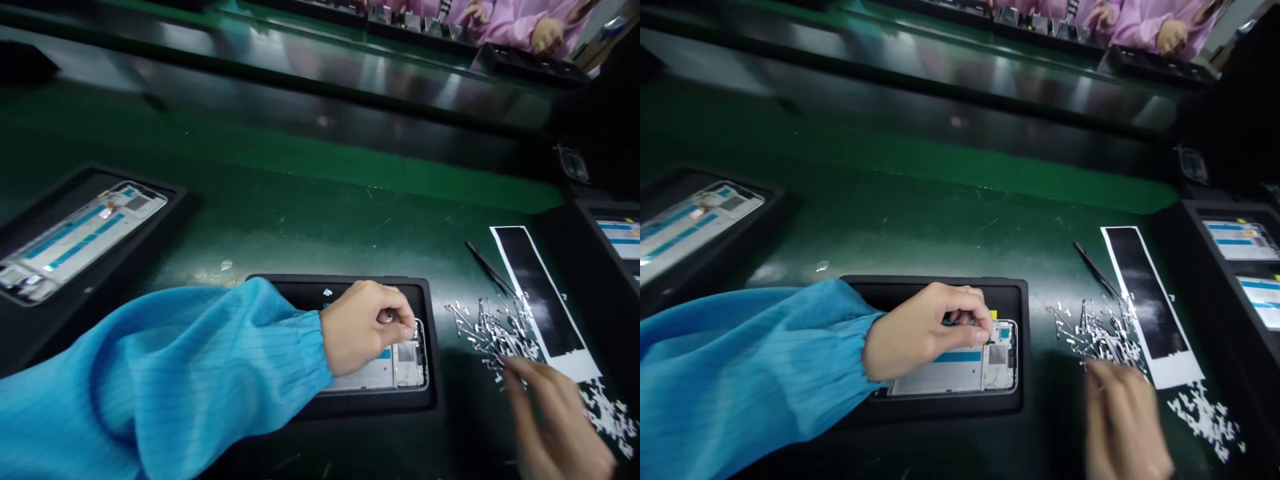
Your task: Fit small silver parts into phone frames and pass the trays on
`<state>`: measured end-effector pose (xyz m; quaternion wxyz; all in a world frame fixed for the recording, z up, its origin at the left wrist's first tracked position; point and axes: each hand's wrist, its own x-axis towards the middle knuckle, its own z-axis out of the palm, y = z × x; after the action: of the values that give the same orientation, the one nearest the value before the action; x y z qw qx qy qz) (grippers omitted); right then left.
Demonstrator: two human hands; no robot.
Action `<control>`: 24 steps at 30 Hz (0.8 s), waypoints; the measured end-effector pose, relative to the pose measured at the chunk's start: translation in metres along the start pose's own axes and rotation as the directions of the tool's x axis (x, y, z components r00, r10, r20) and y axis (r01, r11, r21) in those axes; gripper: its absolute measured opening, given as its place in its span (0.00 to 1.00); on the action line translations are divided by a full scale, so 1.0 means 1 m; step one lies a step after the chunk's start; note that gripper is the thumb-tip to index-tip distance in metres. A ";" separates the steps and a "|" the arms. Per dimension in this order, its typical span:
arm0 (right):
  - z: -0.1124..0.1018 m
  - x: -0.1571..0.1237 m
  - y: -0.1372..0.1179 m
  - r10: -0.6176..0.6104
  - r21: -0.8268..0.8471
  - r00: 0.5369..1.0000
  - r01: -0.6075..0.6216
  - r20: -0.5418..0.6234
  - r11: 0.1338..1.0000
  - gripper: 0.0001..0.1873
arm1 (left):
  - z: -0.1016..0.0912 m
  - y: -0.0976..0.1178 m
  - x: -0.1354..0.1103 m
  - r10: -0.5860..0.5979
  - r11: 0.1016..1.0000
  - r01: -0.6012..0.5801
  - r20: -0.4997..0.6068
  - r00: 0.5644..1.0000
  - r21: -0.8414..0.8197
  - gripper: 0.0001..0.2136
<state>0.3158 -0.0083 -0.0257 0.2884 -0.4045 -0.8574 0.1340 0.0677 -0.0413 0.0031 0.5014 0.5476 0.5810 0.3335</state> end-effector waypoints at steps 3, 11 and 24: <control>0.020 0.029 -0.049 -0.048 0.254 0.975 -0.009 0.218 0.967 0.08 | 0.004 0.004 -0.003 0.083 0.995 -0.081 -0.030 0.996 0.066 0.05; 0.028 0.057 -0.074 0.006 0.570 0.977 -0.128 0.211 0.811 0.05 | -0.004 0.018 -0.013 0.206 0.960 -0.176 -0.123 0.971 0.215 0.05; 0.048 0.031 -0.043 -0.234 -0.025 0.958 0.241 0.164 0.970 0.08 | 0.015 -0.026 0.002 0.250 0.741 -0.169 -0.033 0.968 0.650 0.09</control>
<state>0.2443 -0.0114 -0.0324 0.2234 -0.2929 -0.9230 0.1112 0.0740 -0.0460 -0.0253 0.2077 0.7271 0.6229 0.2007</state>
